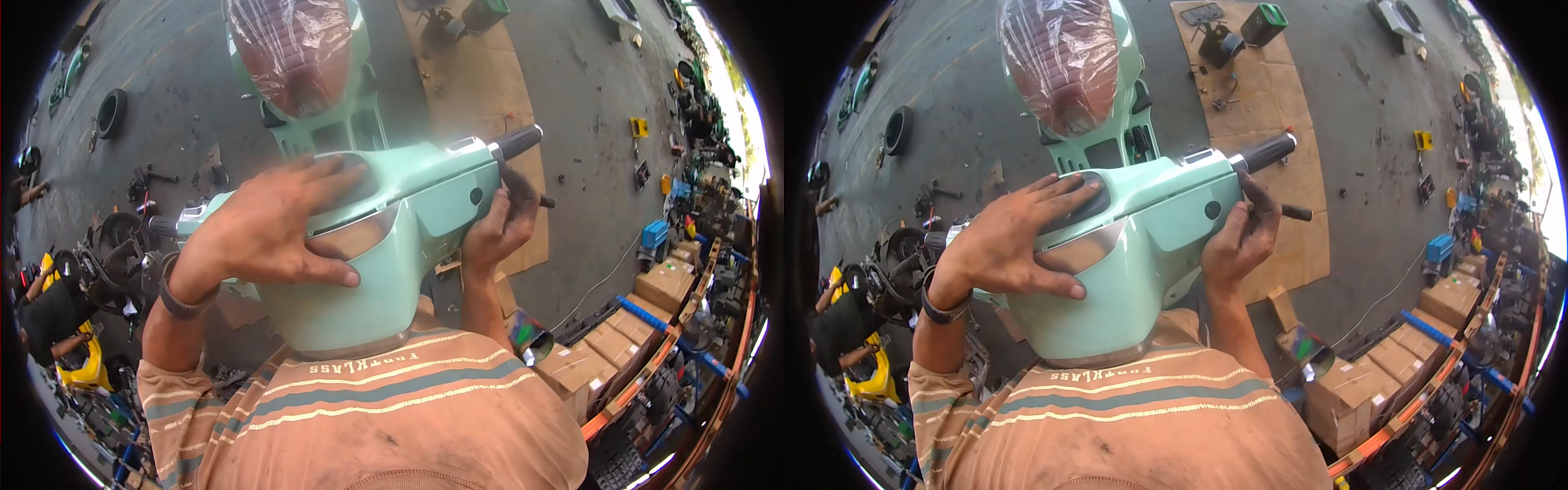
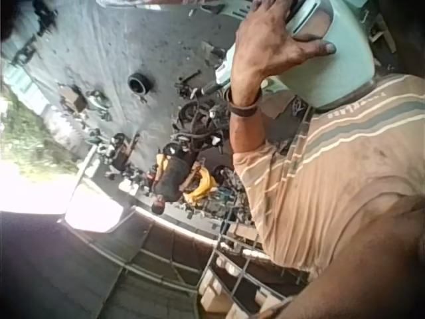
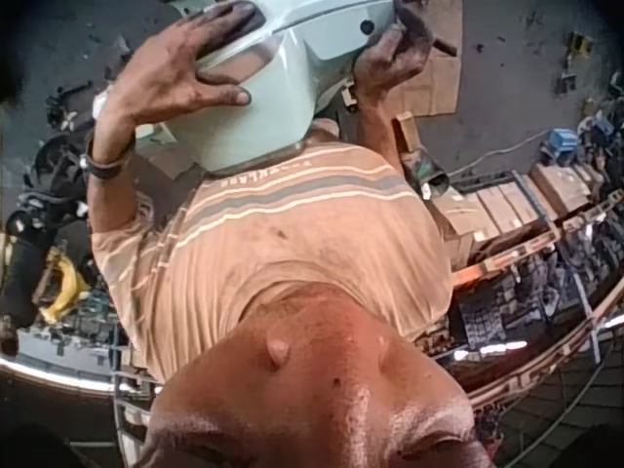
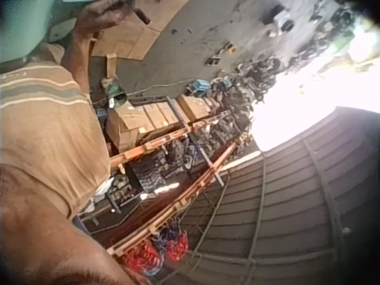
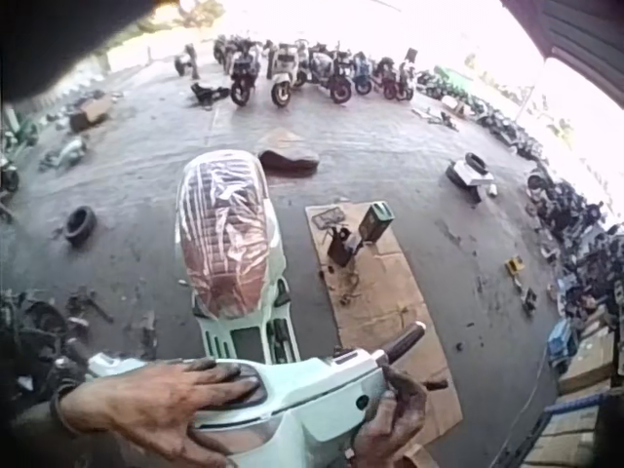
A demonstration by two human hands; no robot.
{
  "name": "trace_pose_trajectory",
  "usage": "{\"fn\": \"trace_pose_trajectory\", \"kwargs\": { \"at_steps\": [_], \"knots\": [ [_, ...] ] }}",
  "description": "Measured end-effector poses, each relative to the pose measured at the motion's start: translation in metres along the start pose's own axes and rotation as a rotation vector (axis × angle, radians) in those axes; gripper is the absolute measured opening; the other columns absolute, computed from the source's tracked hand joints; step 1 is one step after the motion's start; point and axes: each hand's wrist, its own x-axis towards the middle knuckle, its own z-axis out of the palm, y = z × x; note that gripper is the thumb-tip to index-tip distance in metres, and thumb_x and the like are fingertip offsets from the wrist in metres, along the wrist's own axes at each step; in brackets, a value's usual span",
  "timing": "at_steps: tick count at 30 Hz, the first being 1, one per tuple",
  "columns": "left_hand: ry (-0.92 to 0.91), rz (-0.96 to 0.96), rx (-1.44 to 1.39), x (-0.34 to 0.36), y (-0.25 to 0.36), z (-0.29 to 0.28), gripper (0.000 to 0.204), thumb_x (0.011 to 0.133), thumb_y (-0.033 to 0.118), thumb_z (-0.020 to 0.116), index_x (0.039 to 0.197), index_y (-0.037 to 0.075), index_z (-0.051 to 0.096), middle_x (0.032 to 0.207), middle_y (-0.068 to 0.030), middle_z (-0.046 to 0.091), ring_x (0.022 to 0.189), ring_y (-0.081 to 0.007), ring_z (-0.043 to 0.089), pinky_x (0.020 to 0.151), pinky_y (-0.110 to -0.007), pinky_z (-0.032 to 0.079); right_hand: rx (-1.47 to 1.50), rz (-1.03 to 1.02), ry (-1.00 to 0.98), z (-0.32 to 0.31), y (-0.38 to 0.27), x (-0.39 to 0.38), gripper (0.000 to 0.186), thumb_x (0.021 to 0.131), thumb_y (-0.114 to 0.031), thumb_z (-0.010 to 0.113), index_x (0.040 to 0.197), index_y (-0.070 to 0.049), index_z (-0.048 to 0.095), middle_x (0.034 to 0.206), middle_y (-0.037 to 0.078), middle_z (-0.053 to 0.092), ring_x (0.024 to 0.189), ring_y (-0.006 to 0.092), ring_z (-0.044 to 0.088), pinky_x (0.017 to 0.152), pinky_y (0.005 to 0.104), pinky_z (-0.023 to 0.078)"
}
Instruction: The person works on the front cowling and instrument panel of a scooter by reaching inside the assembly, manipulating internal components with their hands, and then fitting the outer cover back into place.
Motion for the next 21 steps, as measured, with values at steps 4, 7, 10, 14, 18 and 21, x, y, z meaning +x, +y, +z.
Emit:
{"fn": "trace_pose_trajectory", "kwargs": {
  "at_steps": [4,7,10,14,18,21],
  "knots": [
    [-0.040,0.006,-0.038,0.001,0.000,-0.006,0.103,0.067,0.055,0.079,0.144,-0.001,0.039,0.143,-0.0300,0.042,0.132,-0.0434,0.043,0.109,-0.046,0.037,-0.082,0.080,-0.002,0.003,-0.009,-0.001,0.030,0.085,0.003,0.044,0.111,0.007,0.060,0.108,0.015,0.066,0.097,0.0195,0.062,0.080,0.0291,0.048],
    [-0.172,-0.056,-0.112,0.049,0.019,-0.013,0.106,0.072,0.058,0.074,0.142,-0.009,0.033,0.140,-0.0278,0.043,0.130,-0.0400,0.046,0.107,-0.041,0.039,-0.072,0.042,0.056,0.005,-0.005,-0.001,0.029,0.084,0.004,0.046,0.108,0.004,0.061,0.108,0.015,0.067,0.099,0.0231,0.063,0.083,0.0297,0.049],
    [-0.210,0.026,-0.037,0.104,0.021,0.007,0.118,0.067,0.064,0.076,0.144,-0.010,0.028,0.143,-0.0346,0.038,0.130,-0.0383,0.047,0.106,-0.041,0.040,-0.174,-0.040,0.009,0.004,-0.001,0.001,0.026,0.084,0.002,0.050,0.106,0.000,0.064,0.109,0.013,0.068,0.104,0.0261,0.063,0.093,0.0354,0.045],
    [-0.393,-0.085,-0.225,0.124,0.023,-0.001,0.124,0.060,0.066,0.079,0.144,-0.011,0.028,0.130,-0.0367,0.050,0.122,-0.0416,0.053,0.104,-0.042,0.042,-0.497,-0.207,-0.105,-0.010,-0.001,0.001,0.020,0.086,-0.005,0.056,0.102,-0.007,0.067,0.110,0.006,0.071,0.111,0.0267,0.062,0.109,0.0456,0.030],
    [-0.256,-0.043,-0.186,0.122,0.013,0.013,0.124,0.060,0.068,0.077,0.142,-0.012,0.030,0.128,-0.0382,0.051,0.121,-0.0430,0.054,0.104,-0.042,0.042,-0.433,-0.234,-0.146,-0.014,0.007,0.002,0.020,0.088,-0.009,0.057,0.104,-0.007,0.069,0.108,0.005,0.072,0.113,0.0249,0.060,0.110,0.0456,0.025],
    [-0.248,0.031,-0.117,0.123,0.015,0.013,0.123,0.063,0.068,0.075,0.141,-0.016,0.029,0.128,-0.0391,0.050,0.120,-0.0446,0.054,0.104,-0.042,0.042,-0.196,-0.099,-0.095,-0.011,0.014,0.000,0.023,0.088,-0.009,0.055,0.108,-0.005,0.068,0.111,0.007,0.070,0.115,0.0259,0.057,0.109,0.0419,0.029]
  ]
}}
